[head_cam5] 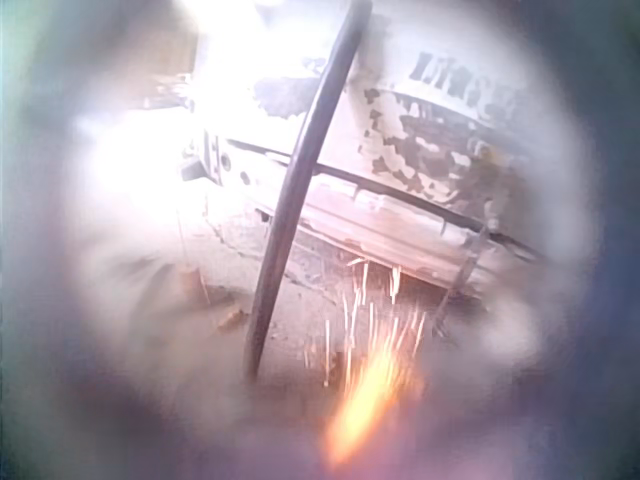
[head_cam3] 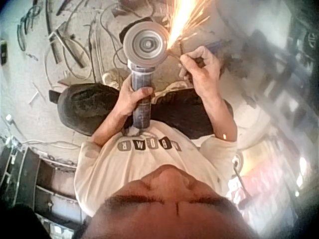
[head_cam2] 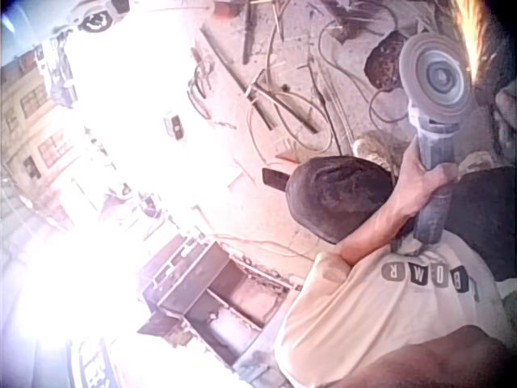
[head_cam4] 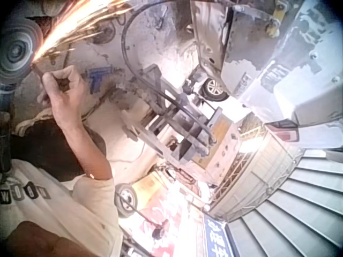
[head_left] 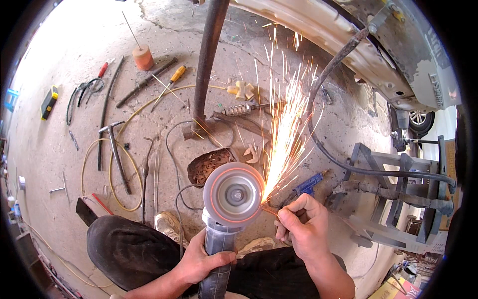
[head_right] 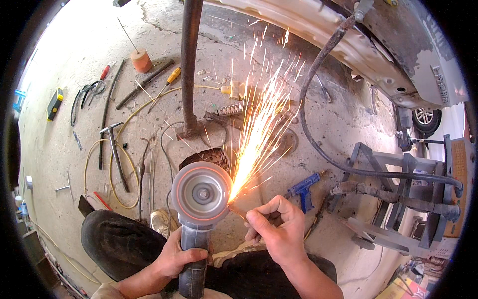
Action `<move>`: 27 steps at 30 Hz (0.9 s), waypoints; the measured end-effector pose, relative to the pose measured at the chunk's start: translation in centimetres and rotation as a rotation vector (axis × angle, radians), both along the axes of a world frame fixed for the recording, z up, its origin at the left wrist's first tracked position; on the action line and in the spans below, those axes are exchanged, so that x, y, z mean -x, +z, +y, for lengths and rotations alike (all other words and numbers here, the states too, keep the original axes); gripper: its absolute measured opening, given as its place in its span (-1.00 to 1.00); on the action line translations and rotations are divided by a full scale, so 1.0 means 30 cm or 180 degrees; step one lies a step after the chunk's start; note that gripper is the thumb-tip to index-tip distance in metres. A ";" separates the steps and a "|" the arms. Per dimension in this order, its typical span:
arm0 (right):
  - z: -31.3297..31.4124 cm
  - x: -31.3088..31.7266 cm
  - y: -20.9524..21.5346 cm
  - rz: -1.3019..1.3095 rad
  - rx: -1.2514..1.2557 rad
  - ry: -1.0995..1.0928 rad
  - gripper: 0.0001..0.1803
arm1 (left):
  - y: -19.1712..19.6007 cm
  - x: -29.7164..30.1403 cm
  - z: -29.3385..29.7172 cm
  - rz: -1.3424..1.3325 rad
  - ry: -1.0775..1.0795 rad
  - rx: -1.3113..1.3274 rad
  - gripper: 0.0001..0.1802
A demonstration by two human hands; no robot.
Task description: The person sits on the floor and uses an angle grinder to grind the ends of multiple small metal rods. They pick up a rod, hold it against the spinning disc to create sparks, and then place it down before repeating the process with another rod.
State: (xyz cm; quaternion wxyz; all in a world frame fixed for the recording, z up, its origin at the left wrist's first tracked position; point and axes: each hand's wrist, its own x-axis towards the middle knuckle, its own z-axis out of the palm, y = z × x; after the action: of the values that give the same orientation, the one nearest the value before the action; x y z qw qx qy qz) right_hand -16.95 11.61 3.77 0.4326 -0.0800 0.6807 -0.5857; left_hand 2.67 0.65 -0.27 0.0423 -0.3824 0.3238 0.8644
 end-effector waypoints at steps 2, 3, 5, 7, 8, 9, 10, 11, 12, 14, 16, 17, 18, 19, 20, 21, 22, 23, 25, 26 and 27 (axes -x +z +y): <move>0.000 0.001 0.002 0.0057 -0.0052 0.0032 -0.87 | -0.007 -0.001 -0.001 0.0002 -0.0022 -0.0011 -0.39; 0.001 0.005 0.005 0.0091 -0.0095 0.0052 -0.88 | 0.000 -0.001 -0.005 0.0000 -0.0054 -0.0023 -0.40; 0.002 0.013 0.019 0.0143 -0.0105 0.0015 -0.89 | 0.017 0.001 -0.017 -0.0003 -0.0117 -0.0047 -0.42; -0.005 0.017 0.058 0.0189 -0.0048 -0.0080 -0.89 | 0.019 0.001 -0.015 0.0011 -0.0103 0.0058 -0.41; -0.004 0.016 0.083 0.0429 -0.0120 -0.0080 -0.87 | 0.020 0.001 -0.015 0.0015 -0.0093 0.0111 -0.41; 0.002 0.021 0.094 0.0658 -0.0124 -0.0021 -0.87 | 0.020 0.002 -0.016 0.0020 -0.0104 0.0079 -0.41; 0.008 0.025 0.102 0.0885 -0.0127 0.0041 -0.87 | 0.020 0.003 -0.018 0.0023 -0.0112 0.0048 -0.41; 0.009 0.028 0.106 0.1112 -0.0127 0.0105 -0.86 | 0.021 0.004 -0.019 0.0026 -0.0118 0.0016 -0.40; -0.003 0.019 0.104 0.1314 -0.0126 -0.0004 -0.86 | 0.020 0.006 -0.019 0.0026 -0.0119 0.0030 -0.41; -0.003 0.019 0.095 0.1633 -0.0219 0.0140 -0.88 | 0.019 0.011 -0.018 0.0027 -0.0117 0.0059 -0.41; -0.008 0.020 0.092 0.1934 -0.0328 0.0242 -0.89 | 0.021 0.011 -0.015 0.0033 -0.0092 0.0080 -0.41; -0.013 0.022 0.092 0.2080 -0.0392 0.0265 -0.90 | 0.022 0.011 -0.014 0.0037 -0.0081 0.0091 -0.41; -0.018 0.024 0.092 0.2230 -0.0458 0.0288 -0.91 | 0.025 0.012 -0.014 0.0043 -0.0111 0.0065 -0.41; -0.023 0.026 0.089 0.2456 -0.0389 0.0344 -0.90 | 0.029 0.015 -0.017 0.0049 -0.0142 0.0039 -0.41; -0.028 0.029 0.083 0.2681 -0.0318 0.0400 -0.90 | 0.031 0.016 -0.018 0.0056 -0.0175 0.0013 -0.40; -0.033 0.030 0.080 0.2906 -0.0241 0.0455 -0.89 | 0.026 0.013 -0.014 0.0076 -0.0150 -0.0015 -0.40; -0.038 0.028 0.081 0.2973 -0.0241 0.0476 -0.89 | 0.016 0.009 -0.008 0.0097 -0.0126 -0.0043 -0.41; -0.044 0.026 0.083 0.3039 -0.0241 0.0497 -0.90 | 0.010 0.006 -0.004 0.0116 -0.0103 -0.0070 -0.41; -0.051 0.024 0.093 0.3103 -0.0290 0.0561 -0.90 | 0.008 0.004 -0.004 0.0142 -0.0096 -0.0064 -0.41; -0.054 0.022 0.102 0.3097 -0.0336 0.0604 -0.91 | 0.008 0.003 -0.005 0.0153 -0.0092 -0.0060 -0.41; -0.056 0.022 0.106 0.3094 -0.0385 0.0645 -0.92 | 0.007 0.003 -0.005 0.0154 -0.0092 -0.0065 -0.41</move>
State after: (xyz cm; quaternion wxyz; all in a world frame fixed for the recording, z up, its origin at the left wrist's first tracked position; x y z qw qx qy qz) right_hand -17.61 9.94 6.96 0.1240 -0.3842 0.8251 -0.3952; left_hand 2.60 0.52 -0.06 0.0508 -0.3562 0.3214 0.8759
